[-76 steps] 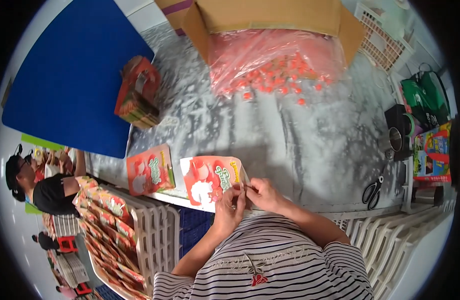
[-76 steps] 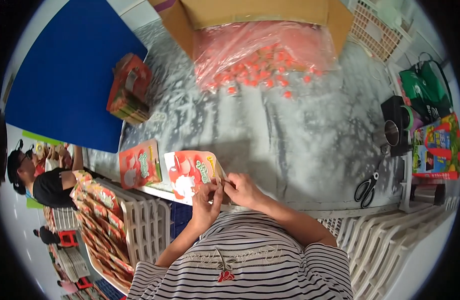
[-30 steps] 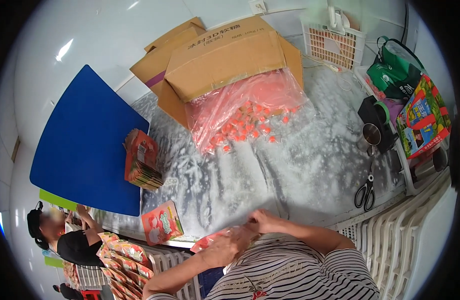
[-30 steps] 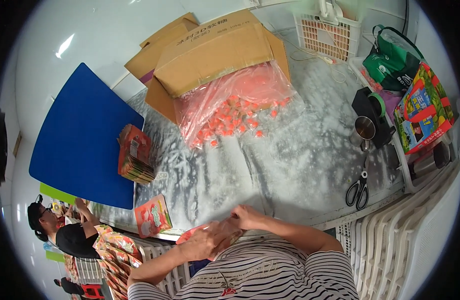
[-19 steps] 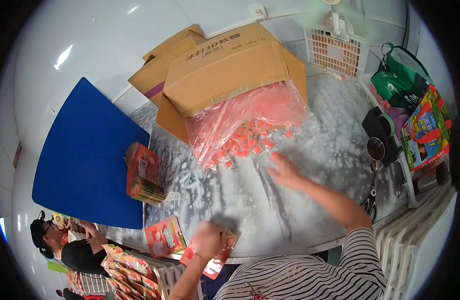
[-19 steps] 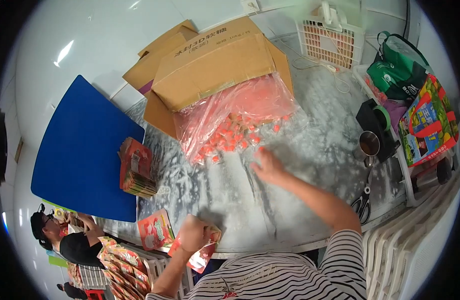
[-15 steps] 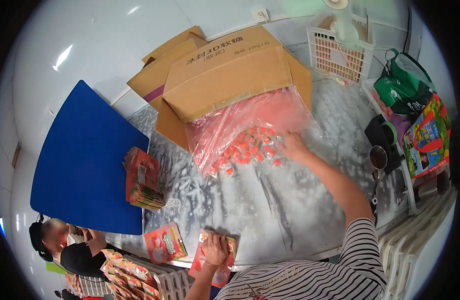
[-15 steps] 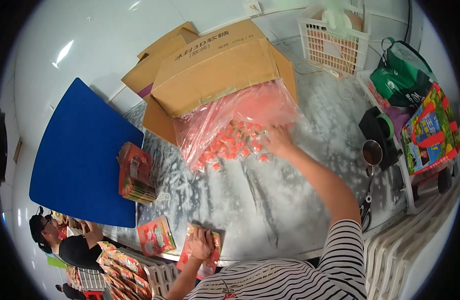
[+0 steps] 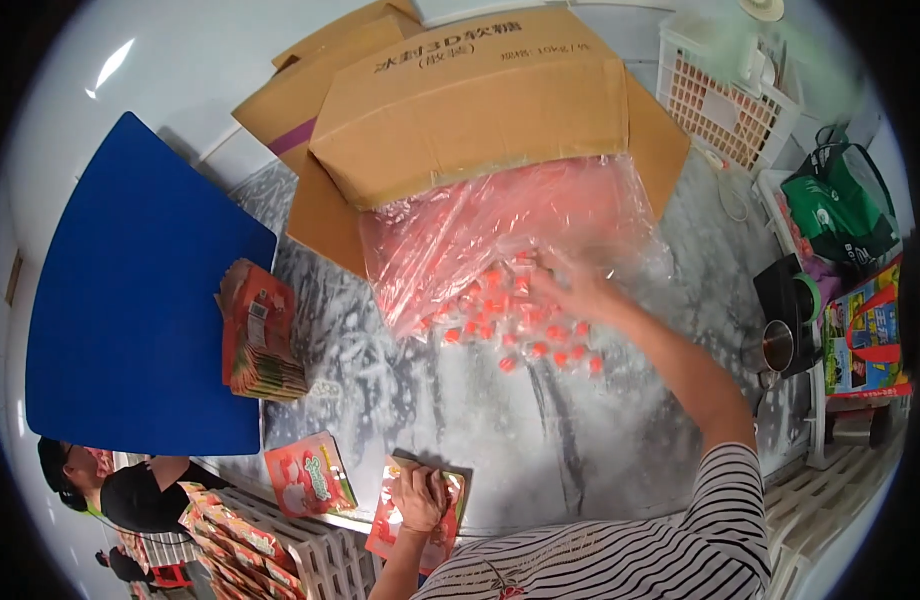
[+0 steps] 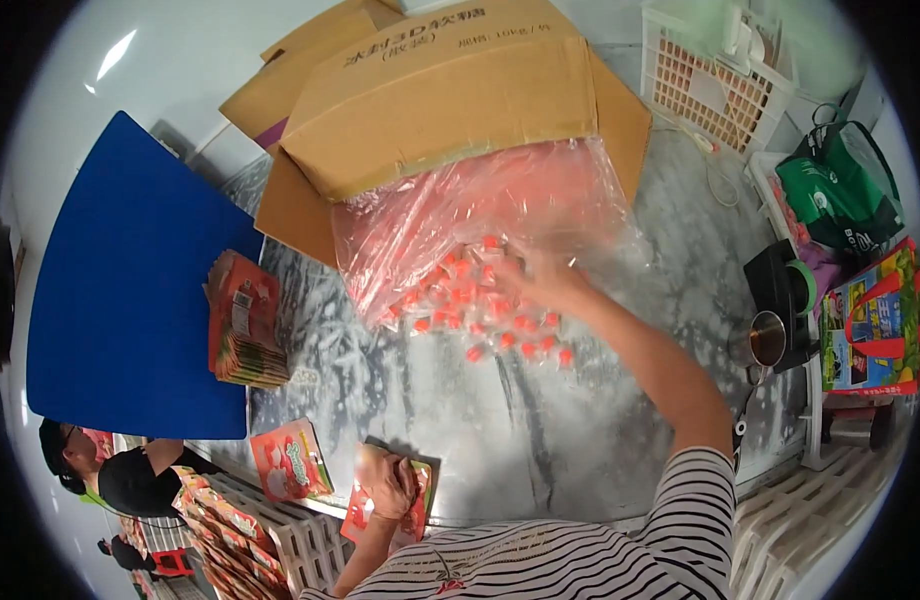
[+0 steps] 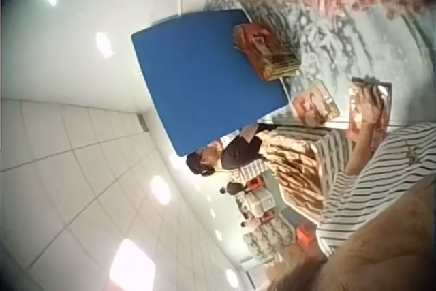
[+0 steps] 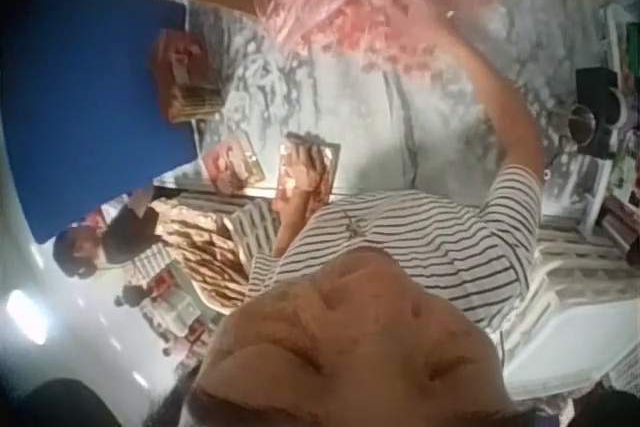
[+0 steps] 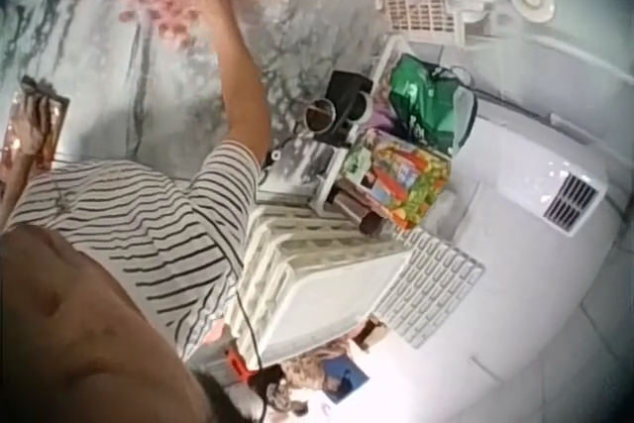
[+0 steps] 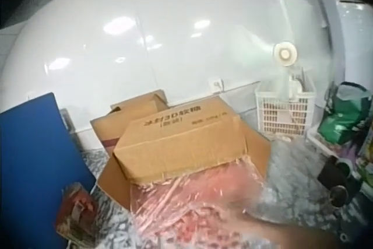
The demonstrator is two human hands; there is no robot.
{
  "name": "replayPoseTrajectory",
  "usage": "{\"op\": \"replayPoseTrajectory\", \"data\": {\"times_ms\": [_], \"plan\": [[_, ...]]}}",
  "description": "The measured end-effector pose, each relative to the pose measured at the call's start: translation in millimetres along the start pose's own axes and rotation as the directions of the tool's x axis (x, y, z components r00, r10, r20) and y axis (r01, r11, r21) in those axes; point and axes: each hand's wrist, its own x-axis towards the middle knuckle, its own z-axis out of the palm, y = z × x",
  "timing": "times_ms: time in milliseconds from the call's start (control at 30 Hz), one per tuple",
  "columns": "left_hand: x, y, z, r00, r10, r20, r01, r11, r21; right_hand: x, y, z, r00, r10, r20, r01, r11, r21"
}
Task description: Packaging small red candies into individual plastic pouches at a workstation.
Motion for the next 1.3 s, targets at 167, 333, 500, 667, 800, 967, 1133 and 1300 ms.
{"op": "replayPoseTrajectory", "data": {"times_ms": [167,333,500,667,800,967,1133,1300], "plan": [[4,-1,2,1.000,0.021,-0.012,-0.021,1.000,-0.015,43,-24,-50,0.976,0.194,-0.102,-0.215,0.935,-0.281],[9,2,0,1.000,0.024,0.005,-0.024,1.000,-0.002,34,-1,-42,0.988,0.153,-0.013,-0.147,0.912,-0.383],[10,3,-5,1.000,-0.010,0.022,0.010,1.000,0.016,35,11,-29,0.991,0.109,0.078,-0.064,0.895,-0.441],[5,2,-5,1.000,-0.013,0.016,0.013,1.000,0.026,58,52,-12,0.951,0.190,0.243,-0.239,0.953,0.188],[8,7,-2,1.000,0.000,0.020,0.000,1.000,0.008,81,79,20,0.947,0.212,0.240,-0.320,0.649,0.690],[5,7,-8,0.999,-0.029,0.043,0.028,1.000,0.014,49,3,62,0.966,0.170,0.196,-0.083,0.919,-0.386],[10,9,-9,0.998,-0.050,0.046,0.051,0.999,-0.019,20,-14,43,0.949,0.089,0.302,-0.034,0.983,-0.182],[10,1,-1,0.999,-0.054,0.007,0.054,0.996,-0.070,-26,-10,38,0.958,0.072,0.279,-0.006,0.973,-0.233]]}}
